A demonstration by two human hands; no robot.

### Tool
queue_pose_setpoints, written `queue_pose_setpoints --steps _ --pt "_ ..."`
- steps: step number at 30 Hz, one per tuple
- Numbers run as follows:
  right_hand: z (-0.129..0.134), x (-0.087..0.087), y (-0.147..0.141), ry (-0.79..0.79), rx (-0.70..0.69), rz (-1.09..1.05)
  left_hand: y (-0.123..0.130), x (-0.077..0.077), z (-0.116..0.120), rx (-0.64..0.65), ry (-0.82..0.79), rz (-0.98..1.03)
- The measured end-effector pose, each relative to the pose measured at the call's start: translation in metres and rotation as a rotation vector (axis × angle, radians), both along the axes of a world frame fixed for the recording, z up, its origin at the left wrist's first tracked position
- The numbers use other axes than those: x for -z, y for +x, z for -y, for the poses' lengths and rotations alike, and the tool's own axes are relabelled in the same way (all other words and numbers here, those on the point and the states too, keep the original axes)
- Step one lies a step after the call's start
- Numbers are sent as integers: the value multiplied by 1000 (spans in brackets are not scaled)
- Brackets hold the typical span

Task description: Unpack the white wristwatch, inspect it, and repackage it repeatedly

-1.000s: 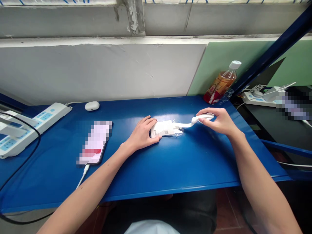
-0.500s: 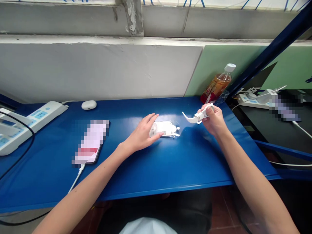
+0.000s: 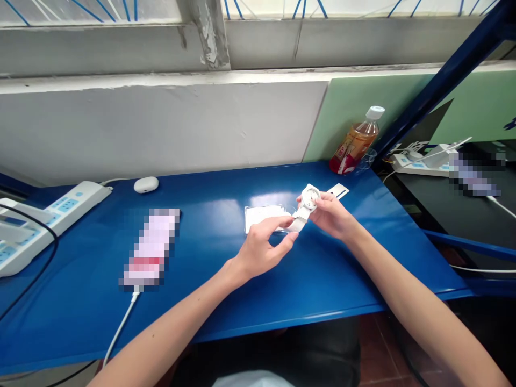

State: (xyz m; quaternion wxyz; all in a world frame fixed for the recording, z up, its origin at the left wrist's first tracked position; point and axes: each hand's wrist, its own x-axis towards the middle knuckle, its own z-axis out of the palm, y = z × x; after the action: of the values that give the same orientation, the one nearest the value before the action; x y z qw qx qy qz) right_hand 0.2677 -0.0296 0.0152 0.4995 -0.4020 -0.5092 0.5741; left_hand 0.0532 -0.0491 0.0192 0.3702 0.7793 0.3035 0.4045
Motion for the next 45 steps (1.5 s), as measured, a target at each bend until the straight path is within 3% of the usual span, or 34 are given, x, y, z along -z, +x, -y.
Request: queue_pose_setpoints --steps 6,8,12,20,30,37,45 --pt "-14 -6 -24 -44 43 -71 4 -3 -2 149 -717 268" --pt "-21 -11 -34 -39 37 -106 5 -3 -5 214 -863 342" --pt "-36 -22 -57 -17 66 -225 4 -3 -8 293 -1006 465" --pt "-35 -16 -62 -290 -248 -533 5 6 -8 348 -1191 581" --pt "-26 -10 -58 -305 -357 -578 1 2 -6 391 -1262 579" --pt "-26 -9 -56 -330 -398 -479 4 4 -7 374 -1253 513" --pt "-25 -10 -57 -287 -362 -443 6 3 -6 366 -1286 496"
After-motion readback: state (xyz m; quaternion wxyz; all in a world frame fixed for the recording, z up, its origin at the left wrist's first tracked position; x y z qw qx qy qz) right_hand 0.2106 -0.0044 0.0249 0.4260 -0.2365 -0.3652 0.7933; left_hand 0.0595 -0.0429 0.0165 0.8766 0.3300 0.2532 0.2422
